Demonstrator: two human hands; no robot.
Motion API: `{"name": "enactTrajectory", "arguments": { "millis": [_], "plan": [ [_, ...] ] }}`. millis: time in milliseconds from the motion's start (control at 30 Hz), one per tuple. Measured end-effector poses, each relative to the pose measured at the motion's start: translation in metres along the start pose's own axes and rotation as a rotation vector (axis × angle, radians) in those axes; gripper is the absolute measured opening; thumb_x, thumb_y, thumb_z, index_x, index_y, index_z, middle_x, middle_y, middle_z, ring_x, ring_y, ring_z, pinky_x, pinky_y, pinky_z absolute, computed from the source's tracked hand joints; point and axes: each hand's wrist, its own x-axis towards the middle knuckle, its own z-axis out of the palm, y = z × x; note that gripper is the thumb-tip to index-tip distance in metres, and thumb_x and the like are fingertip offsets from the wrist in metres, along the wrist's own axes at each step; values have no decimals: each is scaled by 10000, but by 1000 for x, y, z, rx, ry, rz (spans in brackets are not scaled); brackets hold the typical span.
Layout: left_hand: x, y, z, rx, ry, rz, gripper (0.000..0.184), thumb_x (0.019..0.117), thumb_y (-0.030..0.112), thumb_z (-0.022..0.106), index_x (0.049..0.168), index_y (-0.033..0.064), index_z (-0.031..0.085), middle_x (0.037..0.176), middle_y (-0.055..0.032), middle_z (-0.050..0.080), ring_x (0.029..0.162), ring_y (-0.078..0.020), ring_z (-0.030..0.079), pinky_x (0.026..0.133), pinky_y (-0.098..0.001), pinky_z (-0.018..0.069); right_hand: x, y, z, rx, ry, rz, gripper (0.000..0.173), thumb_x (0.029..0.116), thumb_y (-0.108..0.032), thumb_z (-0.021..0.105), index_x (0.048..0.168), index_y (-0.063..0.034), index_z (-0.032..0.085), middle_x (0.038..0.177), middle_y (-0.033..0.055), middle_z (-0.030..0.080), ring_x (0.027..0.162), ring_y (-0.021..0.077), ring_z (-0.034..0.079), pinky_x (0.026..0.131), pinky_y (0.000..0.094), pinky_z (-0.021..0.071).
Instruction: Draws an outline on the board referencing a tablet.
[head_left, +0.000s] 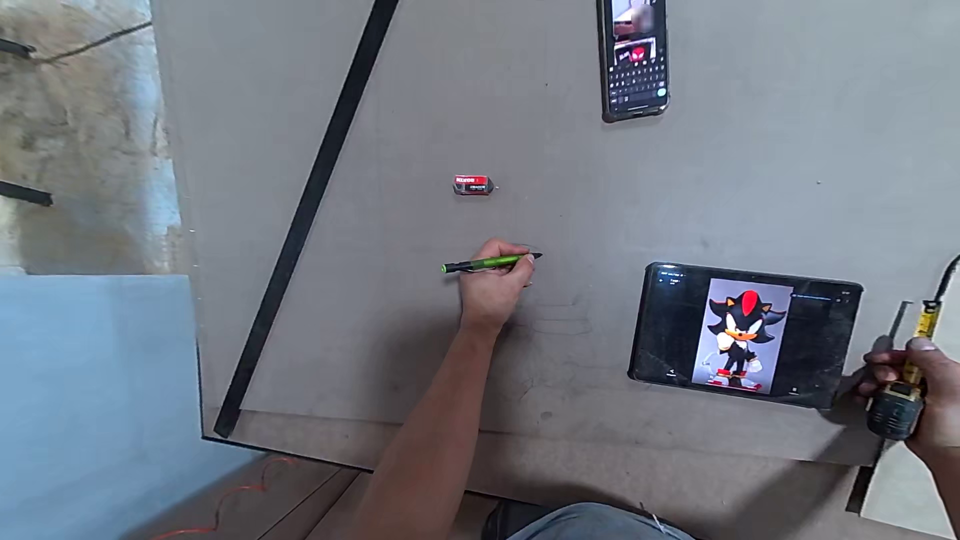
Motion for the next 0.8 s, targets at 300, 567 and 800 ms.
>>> {"name": "enactTrajectory", "arguments": {
  "millis": [300, 567, 800],
  "plan": [
    [-3, 2, 6, -5, 45, -1, 110, 889, -3, 744, 985, 15, 693, 798, -68, 743, 668, -150, 723, 609, -299, 630, -3, -3, -2, -10, 2, 21, 475, 1072, -515, 439, 941, -137, 696, 669, -30, 635, 531, 131, 629, 501, 345, 589],
    [-1, -8, -3, 118, -30, 25, 201, 920, 114, 751, 1085, 42, 662, 902, 0, 748, 730, -102, 731, 672, -318, 650, -15, -21, 12, 13, 83, 48, 426, 1080, -447, 469, 1000, -103, 707, 837, 4, 718, 636, 136, 667, 586, 357, 609],
    [8, -35, -13, 105, -47, 38, 240, 956, 218, 712, 1125, 69, 630, 892, 12, 708, 736, -120, 706, 700, -319, 632, -11, -18, 7, 5, 23, 32, 496, 1099, -438, 440, 977, -54, 730, 730, 37, 700, 599, 175, 676, 580, 381, 619]
  ]
}}
